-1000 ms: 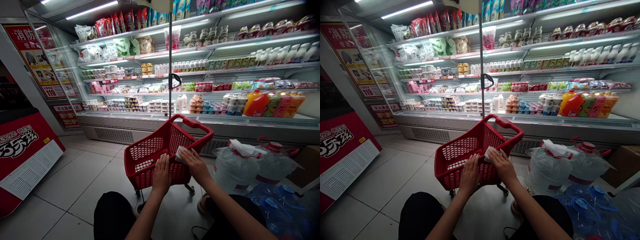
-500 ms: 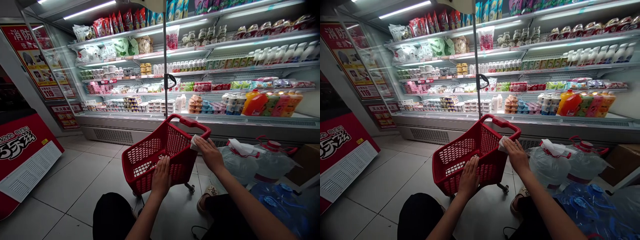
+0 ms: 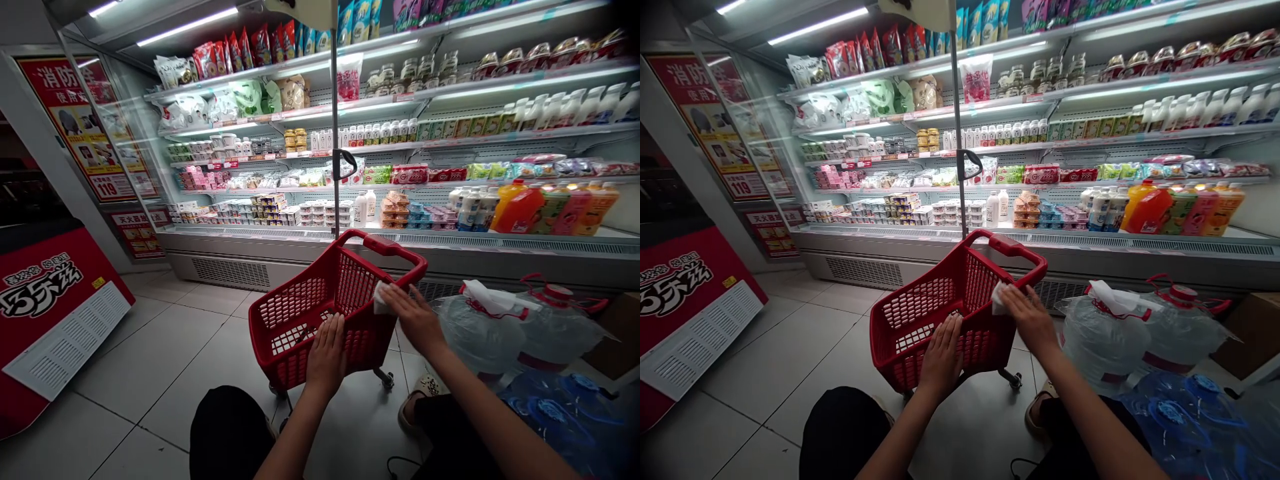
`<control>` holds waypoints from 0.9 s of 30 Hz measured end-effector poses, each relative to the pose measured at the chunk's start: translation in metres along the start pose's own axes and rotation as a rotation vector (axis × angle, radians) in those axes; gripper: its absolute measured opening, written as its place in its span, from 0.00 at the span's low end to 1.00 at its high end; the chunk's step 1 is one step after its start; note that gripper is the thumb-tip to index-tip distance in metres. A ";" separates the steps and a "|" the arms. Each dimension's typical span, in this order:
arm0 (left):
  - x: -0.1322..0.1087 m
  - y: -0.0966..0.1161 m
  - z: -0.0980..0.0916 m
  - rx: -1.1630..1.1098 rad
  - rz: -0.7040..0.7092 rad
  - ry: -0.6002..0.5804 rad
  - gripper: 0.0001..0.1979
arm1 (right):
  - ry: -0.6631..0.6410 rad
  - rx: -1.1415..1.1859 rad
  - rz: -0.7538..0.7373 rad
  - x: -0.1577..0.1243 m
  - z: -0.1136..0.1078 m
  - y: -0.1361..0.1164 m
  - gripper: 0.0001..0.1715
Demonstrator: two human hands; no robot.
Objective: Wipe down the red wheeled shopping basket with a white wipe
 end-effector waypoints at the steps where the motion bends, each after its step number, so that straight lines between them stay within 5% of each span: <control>1: 0.000 0.001 0.000 0.001 -0.004 0.001 0.44 | 0.011 -0.033 0.043 -0.001 -0.002 0.016 0.43; 3: 0.000 0.003 0.000 0.000 -0.014 0.008 0.44 | 0.024 -0.076 0.097 -0.004 -0.005 0.036 0.42; 6: 0.001 0.005 0.001 -0.009 -0.018 0.022 0.45 | 0.022 -0.078 0.112 -0.006 -0.003 0.033 0.42; 14: 0.003 0.001 0.003 0.006 -0.008 0.008 0.45 | -0.007 0.097 -0.067 0.002 0.016 -0.067 0.37; 17: 0.001 0.000 0.003 0.016 0.001 0.004 0.45 | -0.014 0.149 -0.129 0.004 0.014 -0.078 0.38; 20: 0.000 0.000 0.001 0.021 0.012 0.006 0.45 | -0.033 0.157 -0.146 0.006 0.007 -0.054 0.40; 24: 0.000 0.003 0.001 0.018 0.010 0.015 0.46 | -0.013 0.067 0.000 0.007 0.002 0.006 0.43; 27: 0.001 0.006 0.002 0.021 -0.003 0.010 0.46 | 0.007 0.015 0.087 0.007 0.002 0.028 0.43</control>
Point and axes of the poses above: each hand's wrist, its own x-axis towards the middle knuckle, its own z-axis out of the palm, y = z × x, the point moved 4 cm from there along x, towards the middle knuckle, and after that the axes turned 5 degrees about -x, right-handed, at the moved point
